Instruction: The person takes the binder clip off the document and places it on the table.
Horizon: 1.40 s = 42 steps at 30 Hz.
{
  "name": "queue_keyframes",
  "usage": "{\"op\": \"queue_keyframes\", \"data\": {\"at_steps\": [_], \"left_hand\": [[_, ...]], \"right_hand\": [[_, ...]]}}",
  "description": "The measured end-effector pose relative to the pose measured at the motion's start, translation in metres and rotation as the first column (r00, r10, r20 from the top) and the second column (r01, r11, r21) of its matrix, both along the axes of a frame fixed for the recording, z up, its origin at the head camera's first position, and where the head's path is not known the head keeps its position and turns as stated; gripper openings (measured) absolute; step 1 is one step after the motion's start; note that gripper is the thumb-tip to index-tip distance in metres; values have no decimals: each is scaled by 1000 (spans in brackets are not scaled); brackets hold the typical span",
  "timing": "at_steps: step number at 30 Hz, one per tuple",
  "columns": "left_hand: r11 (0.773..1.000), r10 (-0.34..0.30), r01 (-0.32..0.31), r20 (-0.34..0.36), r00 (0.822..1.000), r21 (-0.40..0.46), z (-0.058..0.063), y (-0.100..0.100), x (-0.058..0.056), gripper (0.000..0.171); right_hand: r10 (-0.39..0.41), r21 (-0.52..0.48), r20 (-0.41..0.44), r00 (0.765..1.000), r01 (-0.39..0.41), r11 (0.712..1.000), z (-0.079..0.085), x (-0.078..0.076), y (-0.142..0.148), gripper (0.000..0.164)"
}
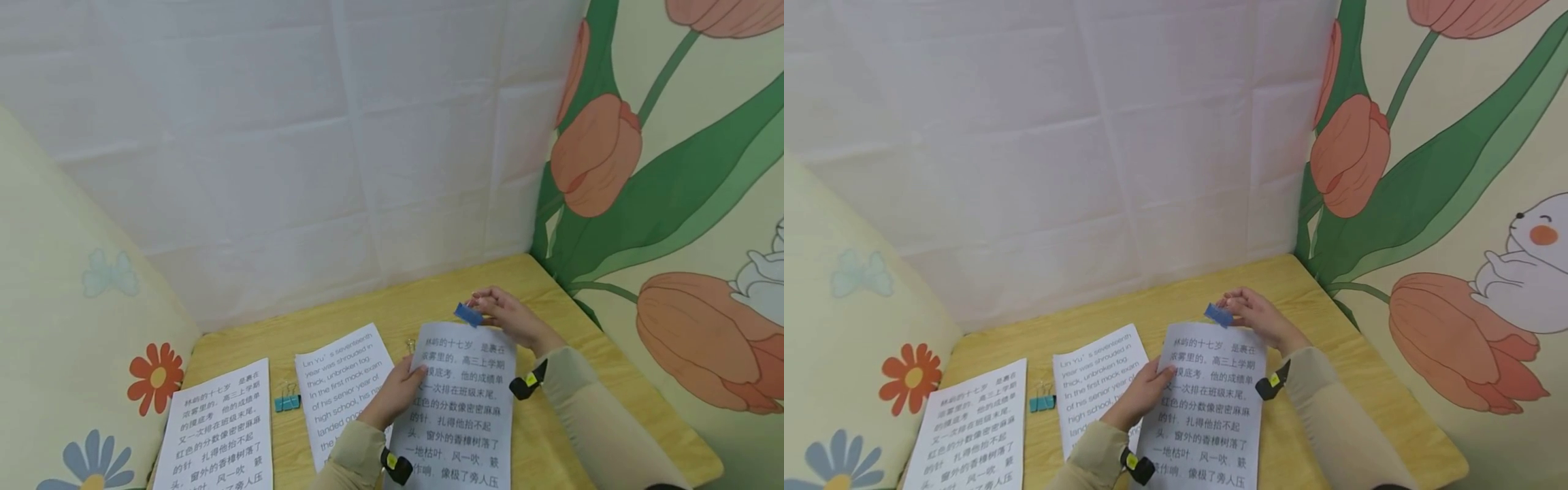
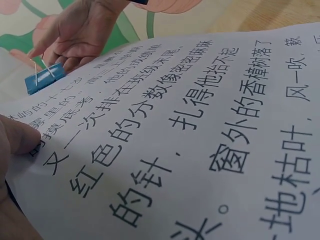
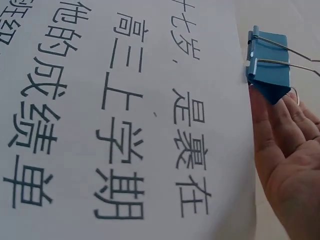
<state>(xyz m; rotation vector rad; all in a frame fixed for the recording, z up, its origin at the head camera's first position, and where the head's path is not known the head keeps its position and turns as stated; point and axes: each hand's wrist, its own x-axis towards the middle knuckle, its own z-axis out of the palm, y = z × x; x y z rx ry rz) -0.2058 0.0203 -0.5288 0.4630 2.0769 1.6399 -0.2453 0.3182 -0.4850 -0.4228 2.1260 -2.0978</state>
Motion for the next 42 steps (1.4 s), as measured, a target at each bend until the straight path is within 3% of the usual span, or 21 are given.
{"op": "queue_keyframes", "data": {"at_steps": [12, 22, 33, 42], "left_hand": [[1000, -2, 2, -9, 1000, -4, -1, -2, 0, 43], [1000, 7, -7, 12, 1000, 0, -1, -5, -4, 41], [999, 42, -42, 35, 998, 13, 1, -8, -3, 43], [996, 84, -85, 29, 996, 24, 2, -8, 0, 45]], "right_hand": [[-168, -88, 23, 986, 169, 982, 3, -2, -2, 43], [-305, -335, 119, 945, 328, 883, 1, 9, 13, 32], [-296, -436, 219, 930, 365, 823, -15, 22, 30, 23], [-284, -412, 287, 915, 386, 825, -32, 37, 36, 18]]}}
